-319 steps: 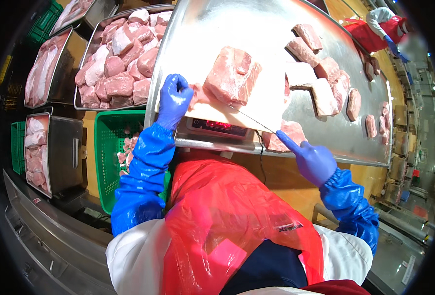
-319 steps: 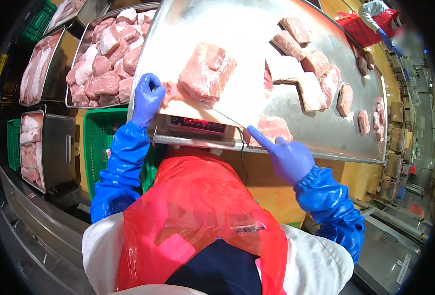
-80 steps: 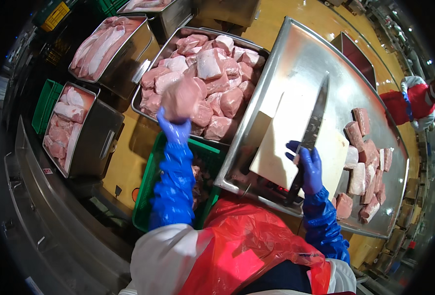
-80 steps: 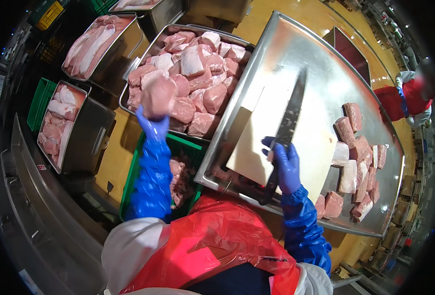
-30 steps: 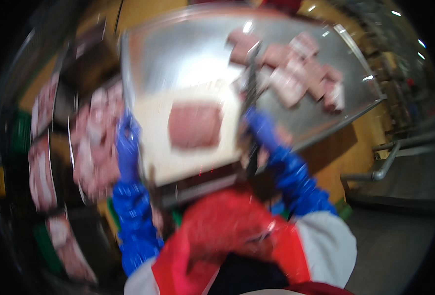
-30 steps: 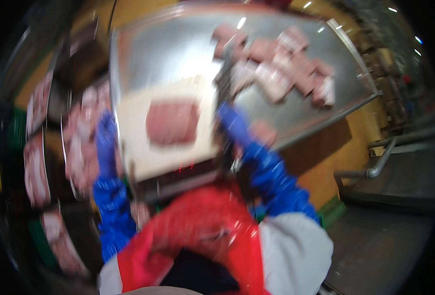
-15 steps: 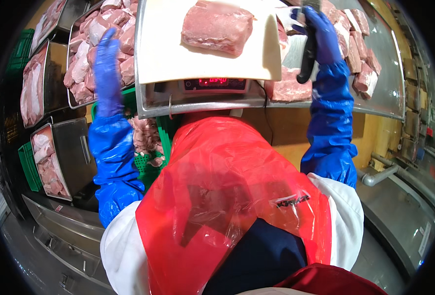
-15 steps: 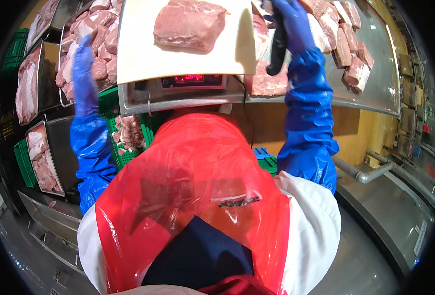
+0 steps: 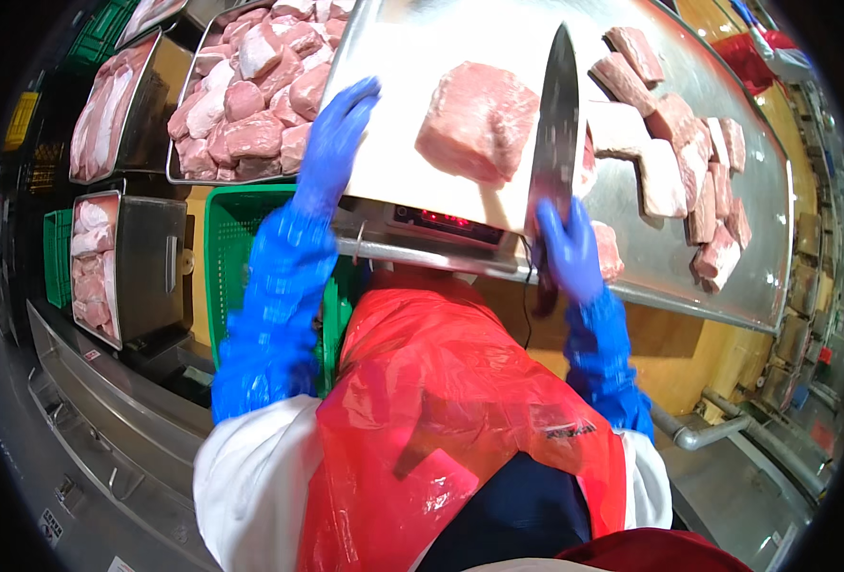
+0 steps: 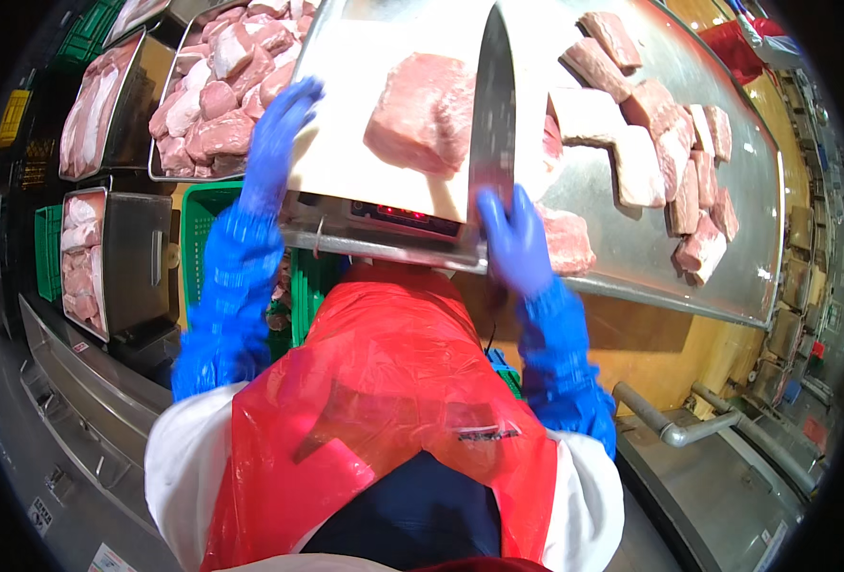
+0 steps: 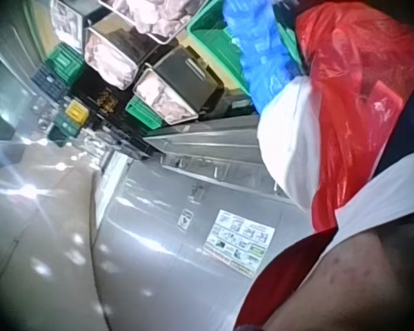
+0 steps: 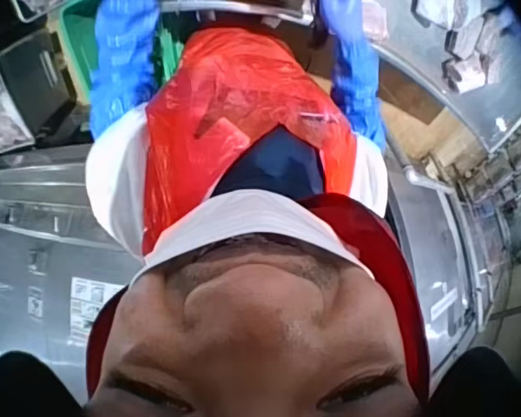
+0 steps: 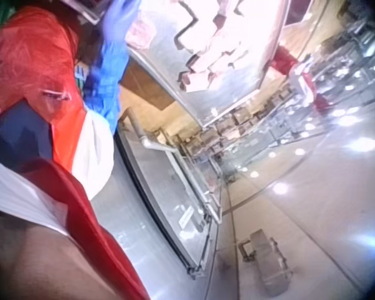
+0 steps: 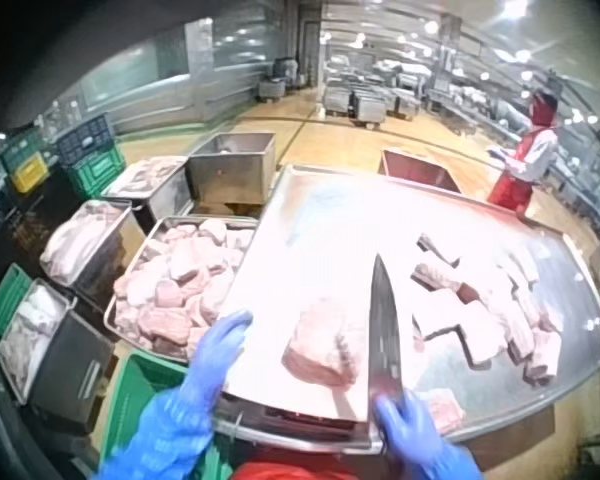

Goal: The person cuts large pieces of raw meat into smaller portions using a knife on a metal table. The cut pieces are placed into a green basket below the table.

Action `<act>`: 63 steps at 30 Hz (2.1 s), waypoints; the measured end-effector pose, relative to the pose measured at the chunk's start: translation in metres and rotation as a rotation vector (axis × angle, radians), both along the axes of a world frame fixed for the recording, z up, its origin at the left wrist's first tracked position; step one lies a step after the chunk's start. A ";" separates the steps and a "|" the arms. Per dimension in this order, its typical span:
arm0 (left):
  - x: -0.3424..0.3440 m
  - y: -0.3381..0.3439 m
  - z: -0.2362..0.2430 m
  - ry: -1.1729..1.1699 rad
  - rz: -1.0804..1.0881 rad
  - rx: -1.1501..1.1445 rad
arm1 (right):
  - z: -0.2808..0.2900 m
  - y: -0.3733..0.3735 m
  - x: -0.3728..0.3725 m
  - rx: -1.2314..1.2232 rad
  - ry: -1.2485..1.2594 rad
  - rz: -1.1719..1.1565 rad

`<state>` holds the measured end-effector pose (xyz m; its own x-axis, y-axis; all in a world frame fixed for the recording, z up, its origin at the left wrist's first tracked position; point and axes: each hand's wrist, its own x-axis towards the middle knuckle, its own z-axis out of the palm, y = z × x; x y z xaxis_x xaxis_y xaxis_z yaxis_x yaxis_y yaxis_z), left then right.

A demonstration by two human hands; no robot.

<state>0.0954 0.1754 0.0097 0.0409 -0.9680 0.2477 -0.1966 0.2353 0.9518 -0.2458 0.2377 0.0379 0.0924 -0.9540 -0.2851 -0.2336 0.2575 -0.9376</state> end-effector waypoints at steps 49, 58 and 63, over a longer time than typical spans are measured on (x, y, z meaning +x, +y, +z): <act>-0.040 0.015 -0.025 0.041 0.197 0.108 | -0.043 -0.138 0.061 -0.321 -0.394 -0.367; -0.076 -0.070 -0.013 -0.153 -0.025 -0.262 | -0.006 -0.018 0.040 -0.126 -0.090 -0.014; -0.049 0.075 -0.022 -0.315 0.231 -0.141 | -0.001 0.025 0.002 -0.434 0.455 0.444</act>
<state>0.0459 0.2501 -0.0120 0.1540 -0.8977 0.4127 -0.5360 0.2750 0.7982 -0.2439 0.2623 0.0372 0.4560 -0.8900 0.0051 -0.6157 -0.3196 -0.7202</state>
